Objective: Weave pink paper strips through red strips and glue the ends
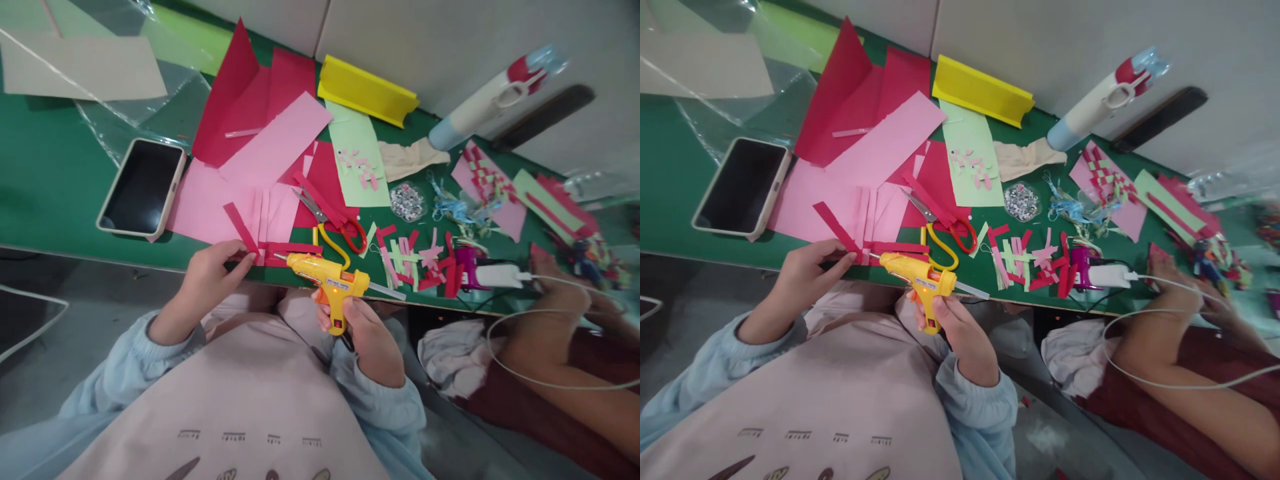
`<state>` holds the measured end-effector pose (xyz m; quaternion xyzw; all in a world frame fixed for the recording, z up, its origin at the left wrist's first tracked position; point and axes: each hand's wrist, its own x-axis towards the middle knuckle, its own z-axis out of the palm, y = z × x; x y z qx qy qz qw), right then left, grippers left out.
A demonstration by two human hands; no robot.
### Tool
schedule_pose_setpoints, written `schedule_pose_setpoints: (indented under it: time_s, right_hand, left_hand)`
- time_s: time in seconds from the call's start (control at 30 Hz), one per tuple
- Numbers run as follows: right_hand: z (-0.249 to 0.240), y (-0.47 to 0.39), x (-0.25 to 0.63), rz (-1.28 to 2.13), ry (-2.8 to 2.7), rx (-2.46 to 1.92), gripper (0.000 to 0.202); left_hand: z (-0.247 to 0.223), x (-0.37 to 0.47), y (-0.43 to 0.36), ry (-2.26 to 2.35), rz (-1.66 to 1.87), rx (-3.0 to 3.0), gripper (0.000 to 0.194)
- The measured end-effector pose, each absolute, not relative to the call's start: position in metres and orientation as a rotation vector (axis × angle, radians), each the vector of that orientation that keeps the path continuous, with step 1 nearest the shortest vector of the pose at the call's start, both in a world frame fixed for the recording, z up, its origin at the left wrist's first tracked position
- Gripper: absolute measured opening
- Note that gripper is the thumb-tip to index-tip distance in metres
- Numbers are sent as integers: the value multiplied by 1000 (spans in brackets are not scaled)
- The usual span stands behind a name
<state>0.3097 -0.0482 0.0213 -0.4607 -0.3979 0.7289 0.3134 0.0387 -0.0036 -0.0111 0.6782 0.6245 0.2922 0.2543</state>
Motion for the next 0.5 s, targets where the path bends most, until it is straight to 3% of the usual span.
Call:
schedule_pose_setpoints:
  time_s: [0.33, 0.5]
  right_hand:
    - [14, -56, 323, 1930, -951, -1146, 32]
    - [8, -63, 336, 1957, -951, -1154, 39]
  left_hand:
    - [-10, 39, -3, 1718, 705, 1918, 23]
    - [-6, 40, -5, 1710, 682, 1936, 23]
